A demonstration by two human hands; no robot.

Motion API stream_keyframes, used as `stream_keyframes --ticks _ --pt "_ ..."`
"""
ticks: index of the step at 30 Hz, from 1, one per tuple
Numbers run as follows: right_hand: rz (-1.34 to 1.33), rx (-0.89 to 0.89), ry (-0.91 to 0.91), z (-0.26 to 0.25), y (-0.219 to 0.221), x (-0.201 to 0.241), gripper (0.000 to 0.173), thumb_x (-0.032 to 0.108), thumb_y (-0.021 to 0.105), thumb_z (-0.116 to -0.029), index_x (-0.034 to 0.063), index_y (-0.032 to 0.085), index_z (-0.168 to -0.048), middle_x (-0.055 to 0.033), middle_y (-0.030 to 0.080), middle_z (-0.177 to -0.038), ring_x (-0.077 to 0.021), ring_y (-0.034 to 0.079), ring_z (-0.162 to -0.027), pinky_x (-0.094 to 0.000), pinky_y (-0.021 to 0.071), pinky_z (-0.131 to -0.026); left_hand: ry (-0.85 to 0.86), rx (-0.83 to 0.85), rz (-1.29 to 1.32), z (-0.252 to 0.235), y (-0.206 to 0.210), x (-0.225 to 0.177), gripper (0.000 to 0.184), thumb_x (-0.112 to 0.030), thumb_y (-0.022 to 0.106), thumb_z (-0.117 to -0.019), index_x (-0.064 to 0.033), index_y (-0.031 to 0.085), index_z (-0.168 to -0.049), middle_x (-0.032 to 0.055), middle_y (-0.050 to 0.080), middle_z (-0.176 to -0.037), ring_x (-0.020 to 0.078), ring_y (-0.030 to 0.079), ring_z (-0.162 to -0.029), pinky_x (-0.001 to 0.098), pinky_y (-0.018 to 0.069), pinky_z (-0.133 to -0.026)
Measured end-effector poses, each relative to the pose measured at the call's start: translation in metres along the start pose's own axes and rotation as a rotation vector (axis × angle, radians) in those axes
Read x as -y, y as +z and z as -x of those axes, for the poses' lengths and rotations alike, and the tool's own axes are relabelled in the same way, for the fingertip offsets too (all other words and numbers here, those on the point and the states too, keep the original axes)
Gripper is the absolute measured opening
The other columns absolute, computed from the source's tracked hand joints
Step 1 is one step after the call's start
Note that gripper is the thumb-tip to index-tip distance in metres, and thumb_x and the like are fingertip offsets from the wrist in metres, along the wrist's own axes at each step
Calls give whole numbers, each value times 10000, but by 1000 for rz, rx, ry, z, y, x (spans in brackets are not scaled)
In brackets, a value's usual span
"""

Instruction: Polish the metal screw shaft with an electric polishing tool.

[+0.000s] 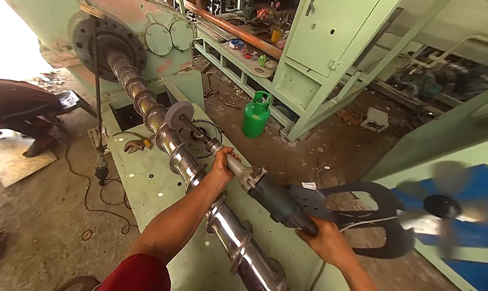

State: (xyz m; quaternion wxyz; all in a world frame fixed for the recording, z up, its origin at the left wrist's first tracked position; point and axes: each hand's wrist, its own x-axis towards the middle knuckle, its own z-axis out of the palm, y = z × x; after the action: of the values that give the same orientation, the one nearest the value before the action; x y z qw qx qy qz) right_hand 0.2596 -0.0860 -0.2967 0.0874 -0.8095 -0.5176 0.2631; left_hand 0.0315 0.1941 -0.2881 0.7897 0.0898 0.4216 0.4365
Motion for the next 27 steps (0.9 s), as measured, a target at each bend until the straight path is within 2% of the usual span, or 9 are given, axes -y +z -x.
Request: stream_keyframes --ticks 10,17,20,27 --pt "105 -129 -76 11 -11 4 368 450 766 -819 120 750 -981 -122 715 -771 -342 719 -762 -615 556 -695 59 111 128 14 -3 -1 83 -132 601 -922 -152 537 -874 0 518 -669 139 560 -577 319 549 -623" --pt "237 -248 -143 20 -26 9 357 406 756 -801 109 750 -999 -151 698 -713 -397 710 -693 -635 535 -616 119 229 204 24 -4 -3 215 -248 613 -964 -181 534 -776 -26 513 -640 127 557 -564 317 552 -643" --pt "278 -304 -176 23 -31 13 331 390 746 -779 116 740 -964 -135 674 -667 -384 695 -636 -613 520 -558 135 256 235 27 -3 -4 261 -291 619 -976 -183 530 -755 -23 509 -629 133 561 -560 324 557 -643" --pt "334 -394 -251 30 -38 19 315 363 708 -748 100 731 -920 -109 643 -622 -349 677 -576 -574 502 -494 143 293 286 30 -4 -5 305 -325 600 -991 -190 518 -730 -27 503 -622 136 563 -562 319 551 -640"
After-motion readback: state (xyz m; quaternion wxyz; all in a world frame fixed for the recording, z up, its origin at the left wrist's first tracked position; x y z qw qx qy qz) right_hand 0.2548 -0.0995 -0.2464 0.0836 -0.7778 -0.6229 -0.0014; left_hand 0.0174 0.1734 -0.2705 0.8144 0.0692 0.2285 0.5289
